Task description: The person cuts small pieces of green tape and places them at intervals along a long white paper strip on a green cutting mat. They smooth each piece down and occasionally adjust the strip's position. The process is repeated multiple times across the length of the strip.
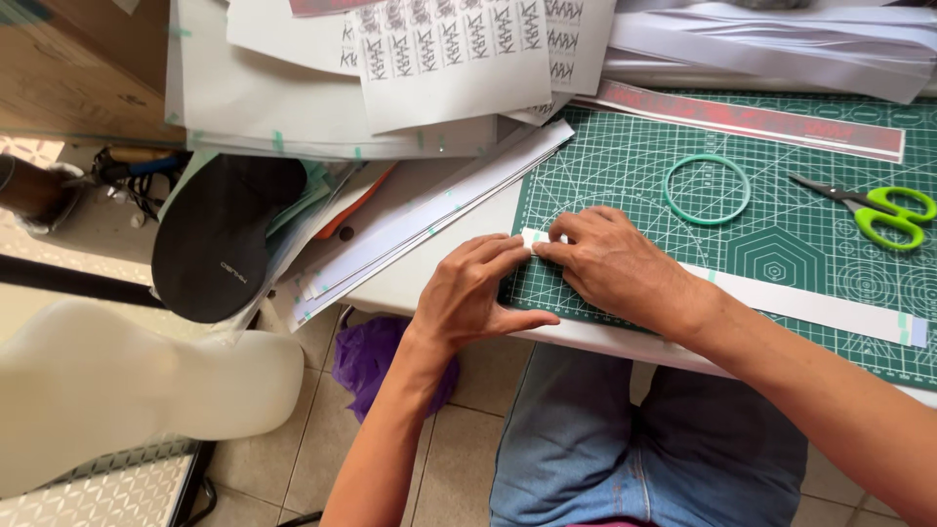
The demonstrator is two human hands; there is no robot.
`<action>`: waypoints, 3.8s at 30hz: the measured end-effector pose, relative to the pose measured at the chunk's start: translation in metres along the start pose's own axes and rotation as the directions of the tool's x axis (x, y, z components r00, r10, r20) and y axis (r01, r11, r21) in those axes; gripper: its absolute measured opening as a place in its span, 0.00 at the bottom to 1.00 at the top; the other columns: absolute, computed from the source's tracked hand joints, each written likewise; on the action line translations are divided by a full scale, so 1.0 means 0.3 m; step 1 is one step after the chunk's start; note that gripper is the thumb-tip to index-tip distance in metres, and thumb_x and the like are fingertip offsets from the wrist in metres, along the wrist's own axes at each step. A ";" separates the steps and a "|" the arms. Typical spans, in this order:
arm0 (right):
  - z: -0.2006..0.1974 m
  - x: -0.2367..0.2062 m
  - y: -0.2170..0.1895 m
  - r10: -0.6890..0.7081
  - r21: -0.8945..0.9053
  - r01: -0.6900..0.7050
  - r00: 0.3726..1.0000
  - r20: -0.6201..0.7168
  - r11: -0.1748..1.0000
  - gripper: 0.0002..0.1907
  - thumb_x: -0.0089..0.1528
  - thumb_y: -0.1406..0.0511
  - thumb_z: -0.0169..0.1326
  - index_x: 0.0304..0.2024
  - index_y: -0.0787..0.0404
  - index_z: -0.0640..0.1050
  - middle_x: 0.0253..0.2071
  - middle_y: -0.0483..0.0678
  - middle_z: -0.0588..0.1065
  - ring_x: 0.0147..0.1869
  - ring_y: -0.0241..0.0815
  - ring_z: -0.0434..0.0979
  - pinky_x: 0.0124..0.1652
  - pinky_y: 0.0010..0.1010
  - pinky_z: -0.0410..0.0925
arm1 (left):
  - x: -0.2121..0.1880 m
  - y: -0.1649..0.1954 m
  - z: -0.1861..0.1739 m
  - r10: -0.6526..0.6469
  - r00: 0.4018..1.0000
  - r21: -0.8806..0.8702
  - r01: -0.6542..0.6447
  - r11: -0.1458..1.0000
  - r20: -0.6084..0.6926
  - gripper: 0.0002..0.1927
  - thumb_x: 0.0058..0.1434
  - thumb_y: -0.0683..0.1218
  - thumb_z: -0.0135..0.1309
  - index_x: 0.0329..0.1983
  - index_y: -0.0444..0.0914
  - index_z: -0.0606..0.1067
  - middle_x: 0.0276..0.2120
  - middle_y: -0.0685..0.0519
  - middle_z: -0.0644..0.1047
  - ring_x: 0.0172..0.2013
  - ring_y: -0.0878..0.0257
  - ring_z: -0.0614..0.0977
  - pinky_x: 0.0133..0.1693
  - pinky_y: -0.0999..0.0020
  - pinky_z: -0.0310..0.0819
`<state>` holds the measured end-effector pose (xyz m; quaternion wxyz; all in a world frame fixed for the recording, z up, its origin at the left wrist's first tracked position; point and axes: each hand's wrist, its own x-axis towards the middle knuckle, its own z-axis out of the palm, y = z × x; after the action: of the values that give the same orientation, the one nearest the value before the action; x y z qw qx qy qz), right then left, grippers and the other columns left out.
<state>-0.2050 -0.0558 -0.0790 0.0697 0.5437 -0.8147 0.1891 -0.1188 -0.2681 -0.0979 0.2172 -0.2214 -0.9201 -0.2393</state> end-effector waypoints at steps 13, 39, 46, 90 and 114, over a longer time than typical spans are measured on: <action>-0.007 -0.014 0.061 0.022 0.157 -0.023 1.000 0.007 0.987 0.18 0.58 0.69 0.56 0.50 0.56 0.82 0.43 0.47 0.75 0.49 0.48 0.75 0.52 0.43 0.65 | 0.016 0.001 0.050 0.059 0.996 0.082 -0.064 0.995 0.060 0.48 0.43 0.73 0.68 0.52 0.29 0.77 0.49 0.41 0.80 0.50 0.46 0.82 0.54 0.54 0.77; -0.206 -0.181 0.074 0.116 0.314 -0.078 0.987 -0.107 0.946 0.20 0.59 0.75 0.51 0.53 0.63 0.76 0.59 0.56 0.76 0.63 0.56 0.73 0.59 0.44 0.67 | 0.032 0.081 0.008 0.003 0.994 0.017 -0.005 1.000 0.112 0.43 0.44 0.70 0.67 0.53 0.36 0.80 0.53 0.45 0.79 0.53 0.48 0.81 0.55 0.55 0.75; -0.410 -0.611 0.125 0.542 0.267 -0.488 0.818 -0.192 0.831 0.18 0.62 0.74 0.52 0.54 0.61 0.78 0.54 0.51 0.79 0.58 0.50 0.80 0.56 0.38 0.72 | 0.007 0.009 0.055 -0.073 0.994 -0.186 0.088 0.979 0.087 0.44 0.51 0.76 0.56 0.56 0.38 0.80 0.56 0.43 0.79 0.57 0.45 0.80 0.59 0.53 0.74; -0.557 -1.176 0.048 0.800 0.432 -0.678 0.448 -0.399 0.595 0.21 0.61 0.70 0.62 0.57 0.62 0.79 0.46 0.47 0.78 0.54 0.37 0.79 0.59 0.29 0.71 | 0.275 0.525 0.341 0.059 0.990 -0.202 -0.033 0.979 0.125 0.10 0.61 0.50 0.62 0.43 0.43 0.81 0.47 0.55 0.82 0.55 0.57 0.80 0.65 0.46 0.62; -0.361 -0.832 0.353 0.842 0.599 -0.662 0.537 -0.039 0.450 0.27 0.67 0.64 0.55 0.68 0.65 0.72 0.43 0.63 0.79 0.47 0.51 0.82 0.50 0.44 0.76 | -0.019 0.232 -0.294 -0.296 0.905 -0.474 0.414 0.777 0.307 0.14 0.60 0.46 0.62 0.47 0.35 0.81 0.35 0.47 0.84 0.36 0.64 0.84 0.41 0.66 0.79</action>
<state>-0.2120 0.2361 -0.0839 -0.0357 0.0737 -0.8628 0.4988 -0.0526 -0.2624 -0.0071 -0.0023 -0.1185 -0.8610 -0.4946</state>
